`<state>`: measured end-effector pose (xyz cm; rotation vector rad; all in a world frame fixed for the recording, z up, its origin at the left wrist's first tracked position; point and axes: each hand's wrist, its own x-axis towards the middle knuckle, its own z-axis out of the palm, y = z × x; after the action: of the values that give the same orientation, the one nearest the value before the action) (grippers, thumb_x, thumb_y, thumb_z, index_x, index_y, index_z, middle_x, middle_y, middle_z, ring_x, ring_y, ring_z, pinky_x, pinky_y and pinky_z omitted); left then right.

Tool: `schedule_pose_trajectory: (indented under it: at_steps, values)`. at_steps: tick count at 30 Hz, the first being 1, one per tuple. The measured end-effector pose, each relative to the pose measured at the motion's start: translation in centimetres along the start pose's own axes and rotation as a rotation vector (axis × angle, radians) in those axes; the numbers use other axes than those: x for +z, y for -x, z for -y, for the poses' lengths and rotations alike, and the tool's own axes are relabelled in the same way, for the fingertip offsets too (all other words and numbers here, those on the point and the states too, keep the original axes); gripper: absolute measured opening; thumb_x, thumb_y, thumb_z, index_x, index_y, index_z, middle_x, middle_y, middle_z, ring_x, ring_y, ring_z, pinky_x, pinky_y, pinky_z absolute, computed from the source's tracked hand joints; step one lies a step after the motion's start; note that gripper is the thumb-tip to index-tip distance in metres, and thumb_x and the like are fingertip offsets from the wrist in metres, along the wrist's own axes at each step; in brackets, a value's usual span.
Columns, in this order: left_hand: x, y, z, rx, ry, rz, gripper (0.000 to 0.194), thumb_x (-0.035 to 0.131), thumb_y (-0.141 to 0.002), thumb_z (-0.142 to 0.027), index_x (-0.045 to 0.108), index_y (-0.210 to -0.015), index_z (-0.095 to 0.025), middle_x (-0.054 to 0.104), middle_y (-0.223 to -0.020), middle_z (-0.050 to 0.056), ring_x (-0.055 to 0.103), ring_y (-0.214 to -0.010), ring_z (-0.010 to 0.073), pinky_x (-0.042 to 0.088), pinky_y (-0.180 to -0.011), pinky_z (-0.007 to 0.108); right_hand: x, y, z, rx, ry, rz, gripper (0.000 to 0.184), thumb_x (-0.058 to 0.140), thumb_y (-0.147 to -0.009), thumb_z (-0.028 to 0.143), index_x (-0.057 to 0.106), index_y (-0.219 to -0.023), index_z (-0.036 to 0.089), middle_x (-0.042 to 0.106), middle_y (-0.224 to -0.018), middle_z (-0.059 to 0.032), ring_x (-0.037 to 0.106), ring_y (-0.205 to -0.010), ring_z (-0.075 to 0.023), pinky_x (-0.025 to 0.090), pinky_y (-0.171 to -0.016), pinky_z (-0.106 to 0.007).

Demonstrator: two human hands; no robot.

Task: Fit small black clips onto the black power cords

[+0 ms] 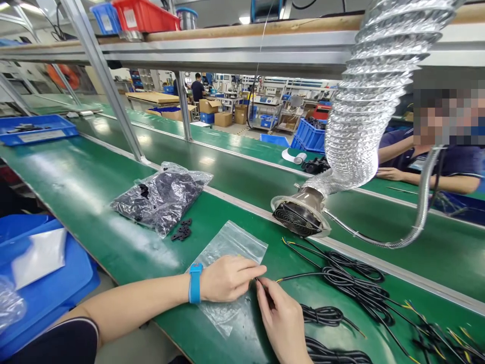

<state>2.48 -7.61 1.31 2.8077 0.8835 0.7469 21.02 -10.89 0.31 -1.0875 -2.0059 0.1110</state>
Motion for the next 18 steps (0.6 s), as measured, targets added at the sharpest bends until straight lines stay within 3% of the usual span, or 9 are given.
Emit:
schedule_pose_trajectory:
  at_steps: [4,8,11,14,18]
  values:
    - [-0.2,0.0,0.0,-0.043,0.152,-0.01,0.041,0.039,-0.094,-0.013,0.05,-0.134,-0.013,0.065,-0.128,0.012,0.064,-0.112,0.0218,0.055,-0.092,0.036,-0.2,0.1,0.1,0.0,0.015,-0.006,0.025,0.048,-0.097,0.034,0.065,-0.086,0.019,0.072,-0.071,-0.0027,0.066,-0.053,-0.0125,0.053,-0.051,-0.019]
    - [-0.6,-0.2,0.1,-0.14,0.329,-0.012,0.038,0.039,-0.097,-0.016,0.057,-0.131,-0.015,0.068,-0.123,0.011,0.065,-0.112,0.0198,0.052,-0.096,0.033,-0.3,0.4,-0.1,-0.046,0.043,-0.023,0.026,0.047,-0.098,0.035,0.064,-0.086,0.02,0.072,-0.07,-0.0033,0.067,-0.052,-0.0141,0.052,-0.051,-0.021]
    - [-1.0,-0.5,0.6,-0.237,0.553,0.01,0.031,0.056,-0.093,-0.021,0.064,-0.123,-0.017,0.072,-0.113,0.009,0.068,-0.102,0.0173,0.054,-0.091,0.027,0.0,0.8,-0.5,-0.101,0.097,-0.054,0.023,0.049,-0.098,0.036,0.064,-0.089,0.021,0.072,-0.073,-0.0038,0.068,-0.054,-0.0154,0.052,-0.054,-0.023]
    - [-1.2,-0.9,1.2,-0.346,0.765,-0.028,0.023,0.074,-0.08,-0.021,0.074,-0.103,-0.015,0.075,-0.098,0.008,0.07,-0.086,0.0165,0.055,-0.08,0.024,0.3,1.1,-0.9,-0.087,0.124,-0.052,0.021,0.05,-0.097,0.034,0.065,-0.091,0.021,0.073,-0.076,-0.0052,0.069,-0.057,-0.0177,0.053,-0.057,-0.026]
    - [-0.8,-1.2,1.3,-0.387,0.982,-0.145,0.016,0.079,-0.074,-0.017,0.078,-0.089,-0.014,0.075,-0.086,0.007,0.068,-0.081,0.0165,0.054,-0.076,0.024,0.2,1.2,-1.4,-0.103,0.086,-0.065,0.017,0.054,-0.095,0.03,0.068,-0.095,0.021,0.073,-0.077,-0.0055,0.07,-0.059,-0.0185,0.055,-0.06,-0.027]
